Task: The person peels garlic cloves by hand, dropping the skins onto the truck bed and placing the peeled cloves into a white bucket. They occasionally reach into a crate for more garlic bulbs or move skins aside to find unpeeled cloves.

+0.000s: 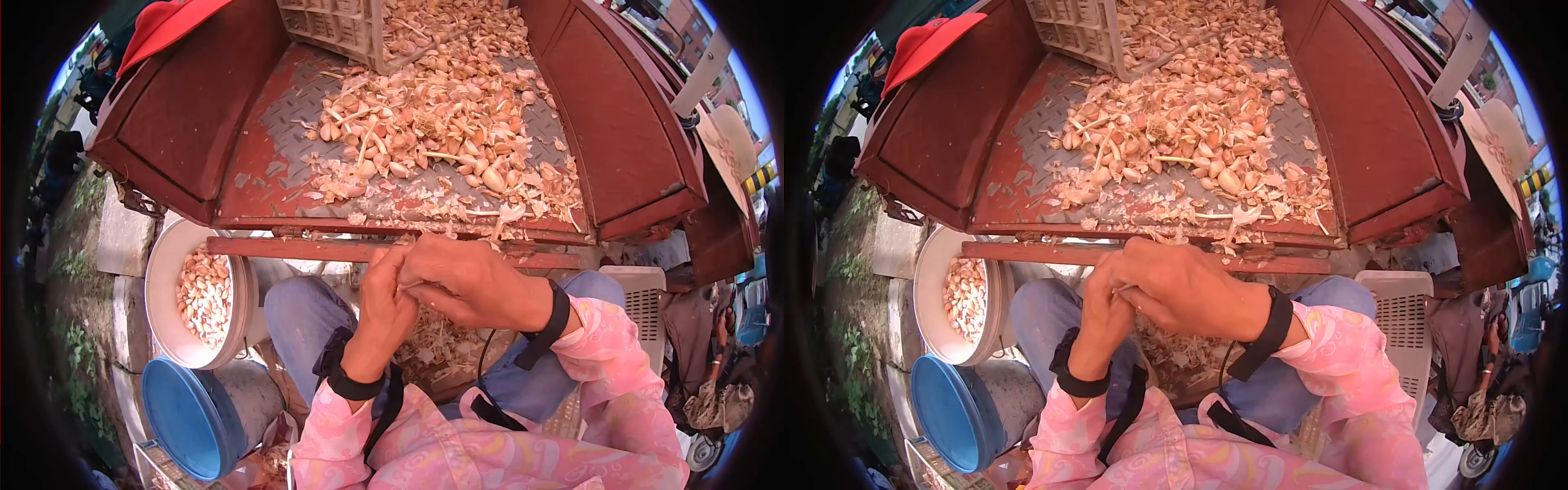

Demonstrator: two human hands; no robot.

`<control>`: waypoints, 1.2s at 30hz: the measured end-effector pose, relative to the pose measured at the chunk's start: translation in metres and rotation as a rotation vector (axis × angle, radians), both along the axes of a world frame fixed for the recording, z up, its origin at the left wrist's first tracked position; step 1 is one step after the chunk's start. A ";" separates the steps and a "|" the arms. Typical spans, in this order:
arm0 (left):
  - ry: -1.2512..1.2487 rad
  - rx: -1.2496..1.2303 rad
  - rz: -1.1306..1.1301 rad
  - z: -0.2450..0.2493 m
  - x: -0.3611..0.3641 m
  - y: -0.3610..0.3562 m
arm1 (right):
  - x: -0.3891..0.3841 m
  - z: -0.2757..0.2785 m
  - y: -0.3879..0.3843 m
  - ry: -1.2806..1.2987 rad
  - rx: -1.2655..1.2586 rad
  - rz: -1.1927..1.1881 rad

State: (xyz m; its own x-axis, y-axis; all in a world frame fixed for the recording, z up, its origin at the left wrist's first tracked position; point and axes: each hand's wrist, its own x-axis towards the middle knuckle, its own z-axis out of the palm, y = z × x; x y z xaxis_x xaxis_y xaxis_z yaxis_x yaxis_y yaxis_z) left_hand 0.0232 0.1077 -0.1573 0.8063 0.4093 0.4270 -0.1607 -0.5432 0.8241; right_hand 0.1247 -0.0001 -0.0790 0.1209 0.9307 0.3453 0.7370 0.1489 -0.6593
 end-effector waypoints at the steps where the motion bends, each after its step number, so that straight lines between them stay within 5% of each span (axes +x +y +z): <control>1: -0.008 -0.007 -0.001 0.001 -0.003 -0.003 | 0.002 -0.002 0.002 -0.008 -0.007 -0.001; 3: 0.085 -1.531 -0.324 0.006 -0.010 -0.007 | 0.007 -0.003 0.007 0.038 0.067 -0.001; 4: -0.022 -1.746 -0.344 0.000 -0.009 -0.008 | 0.007 -0.006 0.008 0.034 0.061 0.000; 8: -0.032 -1.942 -0.182 0.015 -0.008 -0.004 | 0.006 -0.010 0.023 -0.036 -0.027 0.099; 10: -0.242 -2.079 -0.487 -0.005 -0.017 0.012 | 0.018 -0.007 0.035 0.037 -0.034 -0.015; 13: -0.219 -1.932 -0.455 0.006 -0.031 0.026 | 0.073 -0.024 0.068 -0.309 -0.079 -0.253; 19: -0.191 -1.753 -0.280 0.027 -0.043 0.028 | 0.079 -0.034 0.085 -0.658 -0.293 -0.263; 23: -0.161 -1.362 -0.137 0.026 -0.043 0.021 | 0.078 -0.035 0.074 -0.659 -0.282 -0.235; 25: -0.030 -0.856 0.138 0.035 -0.043 0.012 | 0.075 -0.032 0.061 -0.581 -0.255 -0.260; 32: -0.023 -0.494 0.246 0.037 -0.048 0.013 | 0.075 -0.040 0.039 -0.352 -0.209 -0.249; 36: -0.043 -0.359 0.570 0.051 -0.074 0.061 | 0.080 -0.040 0.029 -0.302 -0.091 -0.243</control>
